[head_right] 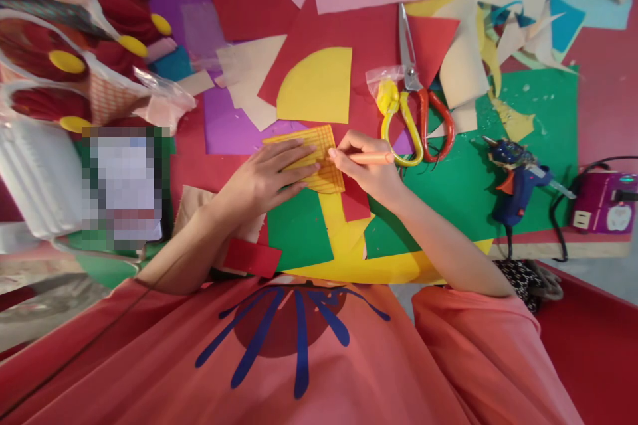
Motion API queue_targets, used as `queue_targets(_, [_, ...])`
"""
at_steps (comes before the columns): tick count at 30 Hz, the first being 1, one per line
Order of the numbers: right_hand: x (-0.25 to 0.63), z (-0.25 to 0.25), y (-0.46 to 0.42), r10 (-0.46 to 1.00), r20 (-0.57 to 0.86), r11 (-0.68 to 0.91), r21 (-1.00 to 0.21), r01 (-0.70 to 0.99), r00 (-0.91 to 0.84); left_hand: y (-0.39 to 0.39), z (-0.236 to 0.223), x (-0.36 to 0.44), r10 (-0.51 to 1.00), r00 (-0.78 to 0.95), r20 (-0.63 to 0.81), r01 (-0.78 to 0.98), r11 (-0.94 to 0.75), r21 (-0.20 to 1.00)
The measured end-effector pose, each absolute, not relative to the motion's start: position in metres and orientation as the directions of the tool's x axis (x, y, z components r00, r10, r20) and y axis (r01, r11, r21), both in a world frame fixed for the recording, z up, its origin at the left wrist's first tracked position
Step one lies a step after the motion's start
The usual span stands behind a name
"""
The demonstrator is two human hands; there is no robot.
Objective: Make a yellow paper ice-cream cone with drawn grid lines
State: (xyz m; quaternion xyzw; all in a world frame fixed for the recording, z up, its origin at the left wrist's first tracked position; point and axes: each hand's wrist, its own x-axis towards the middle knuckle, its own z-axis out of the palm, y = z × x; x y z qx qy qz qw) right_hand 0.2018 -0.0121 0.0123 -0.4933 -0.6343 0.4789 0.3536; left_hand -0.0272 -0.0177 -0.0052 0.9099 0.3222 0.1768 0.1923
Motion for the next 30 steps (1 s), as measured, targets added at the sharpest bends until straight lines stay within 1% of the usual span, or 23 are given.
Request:
queue_targets(7, [0.2027, 0.0096, -0.0122, 0.96, -0.007, 0.088, -0.941, 0.326, -0.279, -0.0186, -0.0073, -0.0265, 0.647, 0.728, 0.228, 0.513, -0.734, 0.445])
queue_targets(11, [0.2027, 0.0097, -0.0116, 0.951, 0.001, 0.111, -0.933, 0.342, -0.308, -0.0185, -0.0079, -0.0268, 0.654, 0.729, 0.199, 0.522, -0.72, 0.457])
queue_targets(16, [0.202, 0.0114, -0.0104, 0.944, -0.024, 0.098, -0.933, 0.348, -0.329, -0.0187, -0.008, -0.027, 0.649, 0.729, 0.218, 0.515, -0.729, 0.451])
queue_targets(19, [0.2018, 0.0128, -0.0101, 0.944, -0.06, 0.046, -0.949, 0.31, -0.323, -0.0189, -0.0078, -0.027, 0.653, 0.727, 0.212, 0.517, -0.723, 0.458])
queue_targets(22, [0.2015, 0.0141, -0.0105, 0.956, -0.084, -0.011, -0.968, 0.252, -0.279, -0.019, -0.0078, -0.0271, 0.665, 0.723, 0.187, 0.523, -0.704, 0.48])
queue_targets(26, [0.201, 0.0139, -0.0114, 0.963, -0.085, -0.031, -0.978, 0.208, -0.254, -0.0195, -0.007, -0.0273, 0.691, 0.705, 0.16, 0.553, -0.677, 0.486])
queue_targets(30, [0.2016, 0.013, -0.0117, 0.962, -0.06, 0.023, -0.955, 0.296, -0.268, -0.0209, -0.0043, -0.0274, 0.675, 0.721, 0.156, 0.54, -0.689, 0.484])
